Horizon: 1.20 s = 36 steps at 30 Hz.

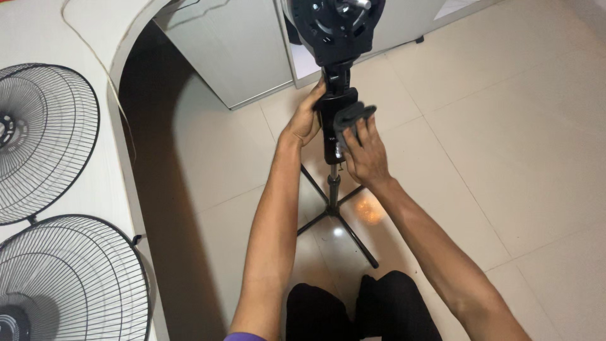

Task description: The person wipes the exterior of a black fan motor housing with a gray cloth, rotating the motor to reach different sides. The person then wipes the metal stand and places the cloth on a nearby table.

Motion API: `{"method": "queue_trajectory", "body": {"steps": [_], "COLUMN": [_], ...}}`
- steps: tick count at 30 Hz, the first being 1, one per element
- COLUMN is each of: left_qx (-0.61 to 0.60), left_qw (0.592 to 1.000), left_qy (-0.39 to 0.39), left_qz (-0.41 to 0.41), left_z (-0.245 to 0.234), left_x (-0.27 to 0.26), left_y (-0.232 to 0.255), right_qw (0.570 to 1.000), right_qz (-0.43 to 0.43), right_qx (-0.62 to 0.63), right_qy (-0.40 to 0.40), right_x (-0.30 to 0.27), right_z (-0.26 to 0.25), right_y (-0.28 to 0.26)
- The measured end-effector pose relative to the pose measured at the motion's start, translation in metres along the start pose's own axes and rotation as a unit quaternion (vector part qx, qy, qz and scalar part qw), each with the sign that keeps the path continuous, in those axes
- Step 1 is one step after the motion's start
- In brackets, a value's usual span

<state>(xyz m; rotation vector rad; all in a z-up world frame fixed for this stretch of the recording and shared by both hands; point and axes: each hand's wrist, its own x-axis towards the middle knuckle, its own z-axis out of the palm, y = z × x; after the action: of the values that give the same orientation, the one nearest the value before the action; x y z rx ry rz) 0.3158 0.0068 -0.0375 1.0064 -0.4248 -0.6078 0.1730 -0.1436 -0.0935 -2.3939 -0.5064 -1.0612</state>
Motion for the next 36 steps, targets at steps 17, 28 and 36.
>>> {"method": "queue_trajectory", "body": {"steps": [17,28,36], "left_qx": [-0.006,-0.018,-0.002], "left_qw": [1.000,0.999,1.000], "left_qy": [0.007,0.011,0.006], "left_qz": [0.002,-0.027,-0.008], "left_z": [0.000,0.001,-0.001], "left_x": [-0.001,-0.001,-0.012], "left_y": [0.005,0.010,0.014], "right_qw": [0.980,0.995,0.960], "right_qz": [-0.113,-0.052,-0.110], "right_qx": [-0.120,-0.083,-0.116], "right_qy": [-0.110,-0.032,-0.230], "right_x": [-0.042,-0.015,-0.076], "right_z": [0.024,0.021,0.031], "right_y": [-0.010,-0.011,-0.018]}}
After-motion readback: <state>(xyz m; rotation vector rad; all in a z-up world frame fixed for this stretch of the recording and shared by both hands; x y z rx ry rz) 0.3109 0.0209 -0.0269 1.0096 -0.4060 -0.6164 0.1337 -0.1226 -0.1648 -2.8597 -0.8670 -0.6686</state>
